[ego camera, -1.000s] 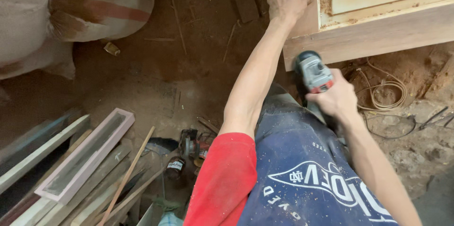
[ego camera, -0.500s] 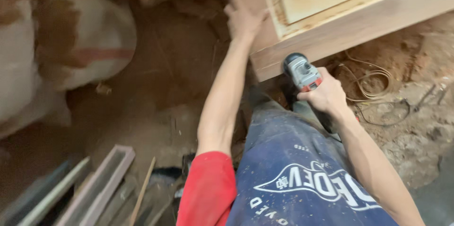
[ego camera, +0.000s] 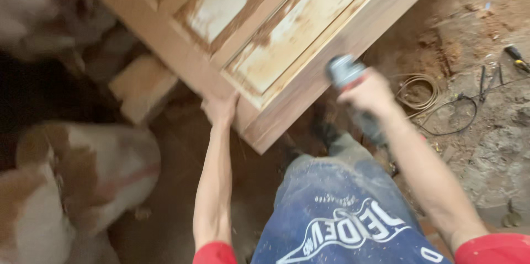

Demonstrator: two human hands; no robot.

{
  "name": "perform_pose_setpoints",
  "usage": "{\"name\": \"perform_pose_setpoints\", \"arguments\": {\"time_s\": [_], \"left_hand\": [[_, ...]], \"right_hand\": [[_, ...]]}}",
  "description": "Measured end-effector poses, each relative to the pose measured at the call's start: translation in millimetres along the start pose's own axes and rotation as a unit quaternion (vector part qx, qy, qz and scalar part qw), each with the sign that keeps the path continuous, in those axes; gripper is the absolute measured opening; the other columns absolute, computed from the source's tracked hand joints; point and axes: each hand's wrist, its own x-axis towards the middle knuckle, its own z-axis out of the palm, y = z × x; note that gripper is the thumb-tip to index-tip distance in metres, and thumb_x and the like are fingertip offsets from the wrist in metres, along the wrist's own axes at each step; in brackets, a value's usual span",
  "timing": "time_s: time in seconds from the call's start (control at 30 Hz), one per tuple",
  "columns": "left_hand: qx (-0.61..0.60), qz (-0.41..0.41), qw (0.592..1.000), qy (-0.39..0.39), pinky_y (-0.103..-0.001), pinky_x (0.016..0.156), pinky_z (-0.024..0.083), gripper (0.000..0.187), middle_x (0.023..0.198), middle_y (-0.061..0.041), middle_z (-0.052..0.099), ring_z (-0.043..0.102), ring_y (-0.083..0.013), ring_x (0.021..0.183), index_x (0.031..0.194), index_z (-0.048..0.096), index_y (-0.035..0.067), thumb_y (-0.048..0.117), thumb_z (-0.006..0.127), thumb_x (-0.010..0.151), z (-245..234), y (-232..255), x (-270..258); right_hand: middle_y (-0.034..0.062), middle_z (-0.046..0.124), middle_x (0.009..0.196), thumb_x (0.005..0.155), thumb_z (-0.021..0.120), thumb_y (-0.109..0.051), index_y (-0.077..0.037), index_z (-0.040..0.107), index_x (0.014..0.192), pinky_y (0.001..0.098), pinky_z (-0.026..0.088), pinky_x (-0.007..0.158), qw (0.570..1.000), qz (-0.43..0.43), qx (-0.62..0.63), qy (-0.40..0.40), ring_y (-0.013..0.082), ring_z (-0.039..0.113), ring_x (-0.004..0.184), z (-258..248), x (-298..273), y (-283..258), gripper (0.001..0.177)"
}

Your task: The person uses an electric sander to smooth the surface of a large wooden door laid flat on supports. They move the sander systematically across the panels and edges, occasionally repositioning their hands to guide the tool.

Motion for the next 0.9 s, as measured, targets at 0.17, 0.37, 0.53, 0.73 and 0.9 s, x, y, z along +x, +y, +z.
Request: {"name": "perform_pose_setpoints", "arguments": {"time_s": [0.17,0.37,0.53,0.73,0.9], "left_hand": [[0.220,-0.010,0.973,0.065,-0.064,0.115,0.028,0.093,0.161,-0.039,0.023,0.022,-0.0541,0.145,0.158,0.034,0.005,0.064,0.059,0.091,29,21,-31],[0.278,0.076,0.951,0.112,-0.066,0.118,0.022,0.087,0.166,-0.033,0.016,0.017,-0.0529,0.152,0.157,0.035,0.007,0.066,0.049,0.095,113,42,-72],[0.259,0.046,0.953,0.153,-0.068,0.117,0.013,0.098,0.165,-0.034,0.008,0.008,-0.0560,0.150,0.161,0.019,0.003,0.072,0.040,0.094,159,69,-62],[0.250,0.029,0.964,0.079,-0.068,0.118,0.010,0.096,0.166,-0.031,0.000,0.000,-0.0553,0.151,0.162,0.014,0.008,0.071,0.041,0.095,192,152,-64],[0.209,0.151,0.960,0.108,-0.068,0.119,0.012,0.088,0.166,-0.029,0.004,0.004,-0.0524,0.153,0.161,0.018,0.017,0.061,0.050,0.093,230,205,-47]], "right_hand": [[0.0174,0.072,0.112,0.055,0.088,-0.042,-0.016,0.054,0.132,0.0453,0.058,0.091,0.974,-0.069,-0.172,-0.129,0.0361,0.071,0.106,12,-37,-49,0.089],[0.0157,0.074,0.111,0.059,0.084,-0.038,-0.014,0.058,0.127,0.0447,0.058,0.090,0.982,-0.068,-0.125,-0.124,0.0346,0.072,0.105,-58,22,-36,0.077],[0.0132,0.075,0.109,0.055,0.088,-0.036,-0.013,0.067,0.114,0.0392,0.060,0.089,0.996,-0.019,-0.071,-0.041,0.0285,0.074,0.100,-162,123,5,0.067],[0.0194,0.080,0.098,0.057,0.087,-0.025,0.001,0.076,0.102,0.0411,0.059,0.080,0.991,0.015,0.128,0.039,0.0310,0.075,0.088,-248,221,53,0.052],[0.0157,0.077,0.101,0.054,0.089,-0.032,-0.009,0.073,0.107,0.0390,0.059,0.085,0.999,-0.032,-0.005,0.017,0.0295,0.074,0.094,-230,207,27,0.060]]}}
